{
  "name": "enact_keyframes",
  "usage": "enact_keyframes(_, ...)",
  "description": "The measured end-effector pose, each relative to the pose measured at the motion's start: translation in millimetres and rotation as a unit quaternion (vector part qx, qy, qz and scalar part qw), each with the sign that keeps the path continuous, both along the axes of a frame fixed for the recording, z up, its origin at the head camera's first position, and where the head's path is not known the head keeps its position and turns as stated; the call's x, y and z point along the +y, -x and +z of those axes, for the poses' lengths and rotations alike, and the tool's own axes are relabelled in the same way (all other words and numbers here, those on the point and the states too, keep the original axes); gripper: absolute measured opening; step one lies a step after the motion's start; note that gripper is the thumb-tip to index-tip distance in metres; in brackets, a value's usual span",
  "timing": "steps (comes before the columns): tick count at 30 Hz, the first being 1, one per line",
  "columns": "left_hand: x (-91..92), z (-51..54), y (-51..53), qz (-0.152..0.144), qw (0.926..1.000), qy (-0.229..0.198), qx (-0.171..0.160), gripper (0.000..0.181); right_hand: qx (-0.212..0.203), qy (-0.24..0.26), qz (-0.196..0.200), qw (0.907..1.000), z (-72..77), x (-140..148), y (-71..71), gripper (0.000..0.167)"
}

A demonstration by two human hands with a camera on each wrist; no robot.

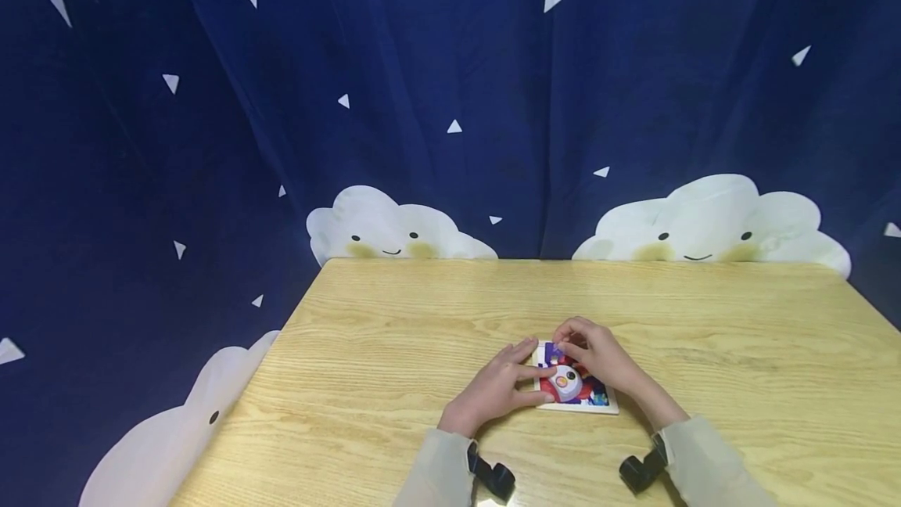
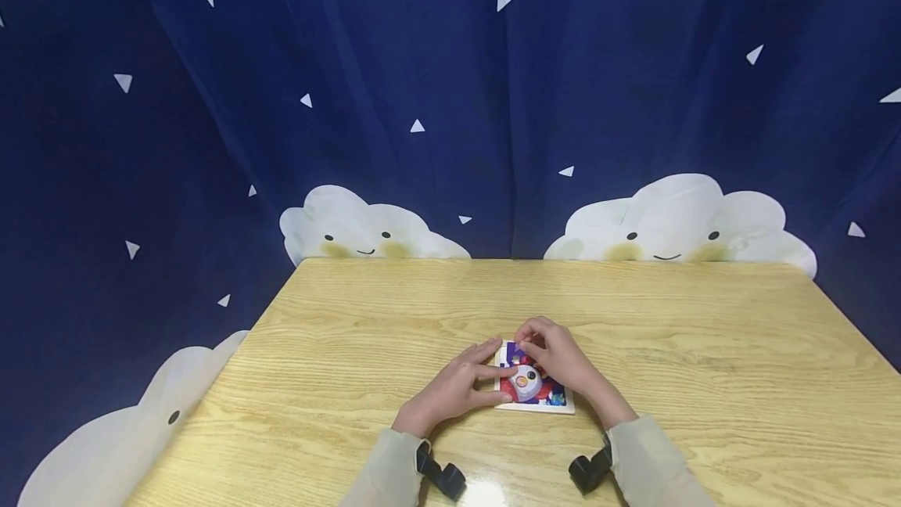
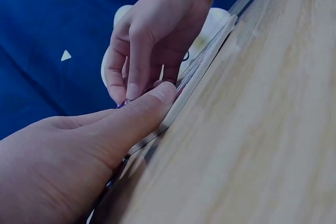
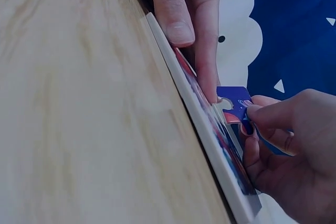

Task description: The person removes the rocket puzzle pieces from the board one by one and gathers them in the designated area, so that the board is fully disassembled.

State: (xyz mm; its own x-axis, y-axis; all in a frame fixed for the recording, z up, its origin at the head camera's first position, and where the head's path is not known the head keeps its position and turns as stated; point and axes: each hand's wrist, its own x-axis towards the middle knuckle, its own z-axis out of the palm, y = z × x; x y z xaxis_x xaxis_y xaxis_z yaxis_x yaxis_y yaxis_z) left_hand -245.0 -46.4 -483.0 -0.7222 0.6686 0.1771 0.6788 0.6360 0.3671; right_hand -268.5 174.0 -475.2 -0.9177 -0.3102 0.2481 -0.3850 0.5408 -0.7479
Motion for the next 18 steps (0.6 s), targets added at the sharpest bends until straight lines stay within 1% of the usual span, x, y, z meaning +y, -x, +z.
enact_keyframes(6,-0.5,0.6,-0.4,-0.001,1.0000,0.000,-0.007,0.045,0.003,-0.006,-0.008,0.9999,-0.5,6,-1.7,0.011)
enact_keyframes(11,-0.8,0.5,0.5,-0.003,1.0000,0.000,-0.006,0.046,-0.001,0.000,-0.013,0.9999,0.9,12,-3.8,0.009)
enact_keyframes(15,-0.9,0.7,1.1,-0.003,0.9999,0.005,-0.009,0.046,-0.010,0.002,-0.024,0.9997,1.1,17,-6.1,0.010)
enact_keyframes(18,-1.0,0.3,1.4,-0.002,0.9999,0.007,-0.013,0.047,-0.023,-0.007,-0.035,0.9991,1.3,20,-8.1,0.012)
